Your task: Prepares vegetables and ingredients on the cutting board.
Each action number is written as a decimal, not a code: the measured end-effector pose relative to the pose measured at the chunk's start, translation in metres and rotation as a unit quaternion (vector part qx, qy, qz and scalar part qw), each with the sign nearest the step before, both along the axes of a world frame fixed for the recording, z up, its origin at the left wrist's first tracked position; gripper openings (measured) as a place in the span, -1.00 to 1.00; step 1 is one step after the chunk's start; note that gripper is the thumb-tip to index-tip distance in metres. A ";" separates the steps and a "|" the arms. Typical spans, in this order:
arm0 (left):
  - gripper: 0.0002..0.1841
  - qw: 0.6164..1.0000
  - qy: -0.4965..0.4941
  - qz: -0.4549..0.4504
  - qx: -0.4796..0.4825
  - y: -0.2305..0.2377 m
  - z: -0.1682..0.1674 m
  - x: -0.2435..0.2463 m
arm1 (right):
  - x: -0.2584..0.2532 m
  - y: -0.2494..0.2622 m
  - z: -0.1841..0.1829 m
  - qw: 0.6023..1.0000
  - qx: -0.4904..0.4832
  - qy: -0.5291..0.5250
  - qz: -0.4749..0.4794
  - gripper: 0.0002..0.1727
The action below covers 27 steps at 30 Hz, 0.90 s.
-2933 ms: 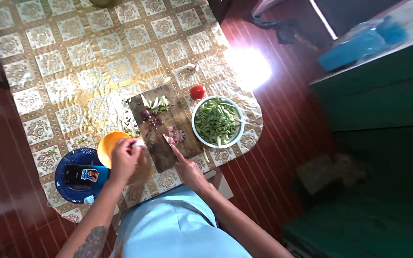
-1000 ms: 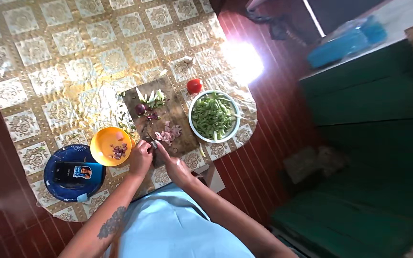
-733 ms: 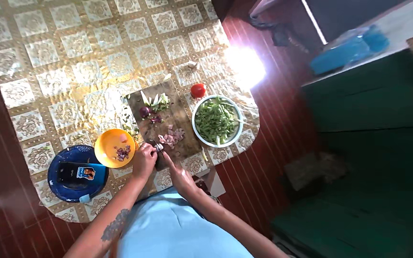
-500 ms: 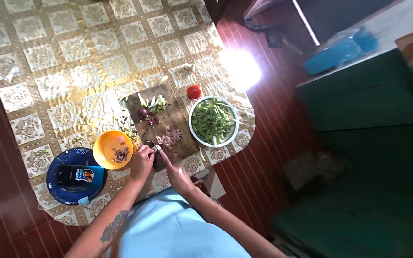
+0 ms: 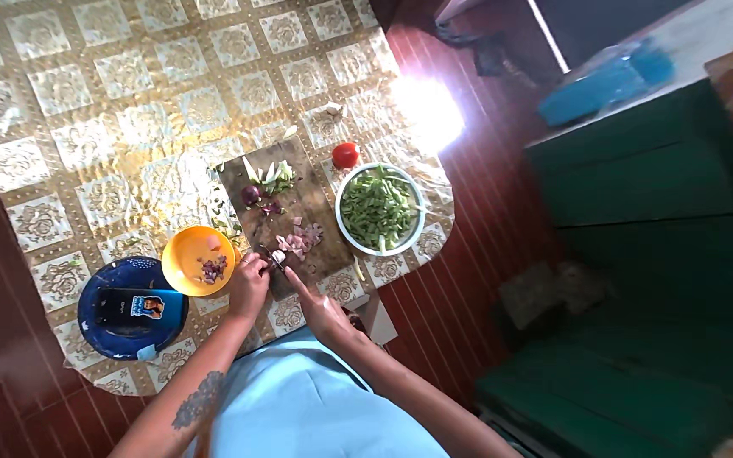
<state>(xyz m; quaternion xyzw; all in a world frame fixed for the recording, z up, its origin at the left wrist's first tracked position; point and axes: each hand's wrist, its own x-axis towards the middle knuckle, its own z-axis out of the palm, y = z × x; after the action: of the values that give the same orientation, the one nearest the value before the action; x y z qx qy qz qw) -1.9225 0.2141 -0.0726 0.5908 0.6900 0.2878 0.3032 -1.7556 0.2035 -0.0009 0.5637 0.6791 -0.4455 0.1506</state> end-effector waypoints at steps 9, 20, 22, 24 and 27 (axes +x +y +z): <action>-0.92 0.999 0.035 -0.015 0.015 0.004 -0.001 0.000 | -0.033 0.037 -0.010 1.000 0.012 0.006 0.024 -0.23; -0.93 0.999 0.016 -0.015 -0.027 0.003 0.004 0.003 | -0.035 0.033 -0.022 1.000 0.006 0.000 0.002 -0.21; -0.92 0.999 -0.006 0.004 -0.041 0.004 0.007 0.002 | -0.020 0.010 -0.022 1.000 0.021 -0.001 -0.009 -0.22; -0.90 0.999 -0.014 0.011 -0.036 0.003 0.007 0.002 | -0.009 -0.003 -0.019 1.000 0.007 -0.025 -0.017 -0.23; -0.89 1.000 -0.005 0.008 -0.020 -0.003 0.000 0.003 | -0.016 0.012 -0.019 0.999 -0.007 -0.033 -0.006 -0.25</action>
<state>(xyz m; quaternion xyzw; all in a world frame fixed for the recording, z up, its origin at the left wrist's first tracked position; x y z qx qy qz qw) -1.9194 0.2115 -0.0729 0.5780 0.6988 0.2790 0.3160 -1.7716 0.2160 -0.0202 0.5810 0.6673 -0.4321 0.1746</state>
